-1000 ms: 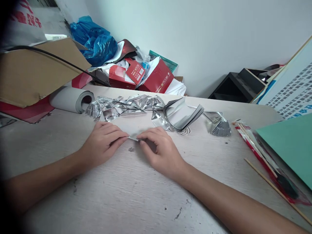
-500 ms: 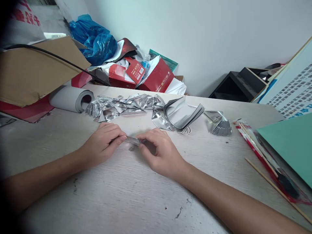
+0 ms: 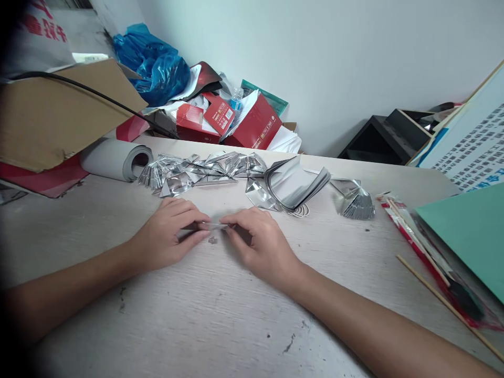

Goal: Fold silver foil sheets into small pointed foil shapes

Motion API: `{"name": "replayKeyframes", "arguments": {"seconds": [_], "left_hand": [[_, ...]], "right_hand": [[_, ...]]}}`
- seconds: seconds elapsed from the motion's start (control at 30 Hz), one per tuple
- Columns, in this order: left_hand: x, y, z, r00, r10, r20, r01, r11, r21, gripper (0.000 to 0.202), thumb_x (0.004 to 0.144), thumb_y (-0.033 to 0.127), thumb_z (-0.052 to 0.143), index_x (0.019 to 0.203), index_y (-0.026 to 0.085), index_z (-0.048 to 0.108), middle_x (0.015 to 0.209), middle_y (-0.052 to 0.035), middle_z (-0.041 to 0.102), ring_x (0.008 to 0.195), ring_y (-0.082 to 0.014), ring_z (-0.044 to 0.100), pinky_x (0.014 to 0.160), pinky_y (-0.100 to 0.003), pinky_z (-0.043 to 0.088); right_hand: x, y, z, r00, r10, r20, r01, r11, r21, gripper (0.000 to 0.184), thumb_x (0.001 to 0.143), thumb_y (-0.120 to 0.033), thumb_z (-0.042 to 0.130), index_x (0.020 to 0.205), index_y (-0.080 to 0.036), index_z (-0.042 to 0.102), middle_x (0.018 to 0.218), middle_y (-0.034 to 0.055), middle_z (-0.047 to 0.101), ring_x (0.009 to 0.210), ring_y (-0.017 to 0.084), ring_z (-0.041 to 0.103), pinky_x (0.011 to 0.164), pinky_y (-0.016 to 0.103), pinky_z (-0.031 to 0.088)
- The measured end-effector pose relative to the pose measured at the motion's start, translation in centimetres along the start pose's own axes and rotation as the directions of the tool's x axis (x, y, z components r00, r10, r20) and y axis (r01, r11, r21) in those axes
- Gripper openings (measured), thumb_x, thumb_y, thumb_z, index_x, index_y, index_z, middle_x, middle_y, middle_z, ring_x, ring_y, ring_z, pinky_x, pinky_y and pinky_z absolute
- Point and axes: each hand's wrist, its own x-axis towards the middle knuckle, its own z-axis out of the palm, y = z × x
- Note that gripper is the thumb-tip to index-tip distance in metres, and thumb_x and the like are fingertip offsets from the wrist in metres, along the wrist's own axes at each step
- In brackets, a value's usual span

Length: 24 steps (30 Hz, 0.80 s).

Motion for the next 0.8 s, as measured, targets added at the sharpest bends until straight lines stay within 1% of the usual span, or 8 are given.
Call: {"name": "replayKeyframes", "arguments": {"seconds": [0.1,0.27,0.33,0.43,0.5,0.57,0.67,0.8], "left_hand": [[-0.3,0.1,0.1,0.999,0.034,-0.006,-0.034,0.999,0.041,0.018,0.094,0.023,0.067,0.112,0.023,0.069,0.1,-0.0019,0.069,0.095,-0.0172,0.062,0.092,-0.037,0.038],[-0.4,0.1,0.0,1.0,0.022,-0.001,-0.022,1.0,0.008,0.039,0.094,0.042,0.071,0.127,0.024,0.065,0.124,-0.0067,0.069,0.119,-0.0231,0.062,0.103,-0.041,0.04],[-0.3,0.2,0.0,1.0,0.003,-0.001,-0.003,1.0,0.012,0.048,0.094,0.044,0.07,0.136,0.023,0.059,0.125,-0.0072,0.069,0.118,-0.0225,0.063,0.103,-0.041,0.041],[-0.3,0.4,-0.2,1.0,0.012,-0.01,-0.012,0.999,0.037,0.048,0.095,0.041,0.069,0.138,0.024,0.057,0.114,-0.005,0.071,0.107,-0.0194,0.067,0.103,-0.042,0.039],[-0.3,0.7,-0.4,0.998,0.053,-0.034,-0.05,0.995,0.085,0.041,0.095,0.038,0.069,0.133,0.024,0.06,0.105,-0.0027,0.071,0.098,-0.0177,0.068,0.107,-0.045,0.036],[-0.3,0.9,-0.6,0.99,0.12,-0.074,-0.108,0.983,0.149,0.029,0.093,0.035,0.07,0.12,0.024,0.066,0.094,0.0,0.071,0.088,-0.0165,0.067,0.11,-0.049,0.032],[-0.3,1.3,-1.0,0.968,0.23,-0.1,-0.204,0.955,0.217,0.014,0.09,0.034,0.072,0.098,0.022,0.069,0.085,0.0016,0.071,0.081,-0.017,0.066,0.108,-0.052,0.031],[-0.4,1.4,-1.2,0.937,0.348,-0.028,-0.333,0.914,0.23,0.024,0.09,0.044,0.072,0.089,0.02,0.07,0.087,-0.0004,0.074,0.079,-0.0179,0.066,0.095,-0.047,0.039]], "right_hand": [[0.1,0.1,0.0,1.0,-0.025,-0.018,0.025,0.999,0.025,0.029,0.091,-0.011,0.057,0.109,-0.026,0.073,0.102,-0.0023,0.076,0.096,0.008,0.069,0.089,0.026,0.055],[0.0,0.1,0.0,1.0,0.003,-0.011,-0.003,1.0,0.009,0.049,0.084,-0.005,0.057,0.127,-0.027,0.065,0.117,0.0026,0.071,0.104,0.012,0.068,0.093,0.03,0.058],[-0.1,0.1,0.0,1.0,0.013,-0.003,-0.013,1.0,-0.019,0.055,0.083,-0.006,0.058,0.133,-0.028,0.06,0.119,0.0036,0.069,0.103,0.013,0.068,0.094,0.032,0.058],[-0.2,0.1,0.1,1.0,0.017,0.013,-0.016,0.999,-0.04,0.056,0.084,-0.009,0.058,0.137,-0.027,0.056,0.123,0.0057,0.069,0.104,0.014,0.068,0.094,0.035,0.059],[-0.2,0.1,0.2,1.0,0.021,0.019,-0.02,0.998,-0.06,0.055,0.085,-0.011,0.058,0.138,-0.026,0.056,0.123,0.0063,0.07,0.107,0.016,0.068,0.096,0.037,0.058],[-0.3,0.2,0.2,0.999,0.007,0.033,-0.004,0.996,-0.085,0.051,0.085,-0.011,0.058,0.134,-0.026,0.06,0.121,0.0056,0.071,0.11,0.017,0.068,0.098,0.039,0.057],[-0.3,0.3,0.4,0.998,-0.032,0.049,0.037,0.993,-0.113,0.04,0.087,-0.01,0.056,0.12,-0.027,0.069,0.12,0.0041,0.071,0.114,0.018,0.067,0.101,0.042,0.055],[-0.5,0.4,0.4,1.0,-0.027,0.009,0.028,0.99,-0.139,0.036,0.088,-0.01,0.054,0.111,-0.028,0.075,0.121,0.0049,0.07,0.115,0.019,0.066,0.099,0.044,0.053]]}}
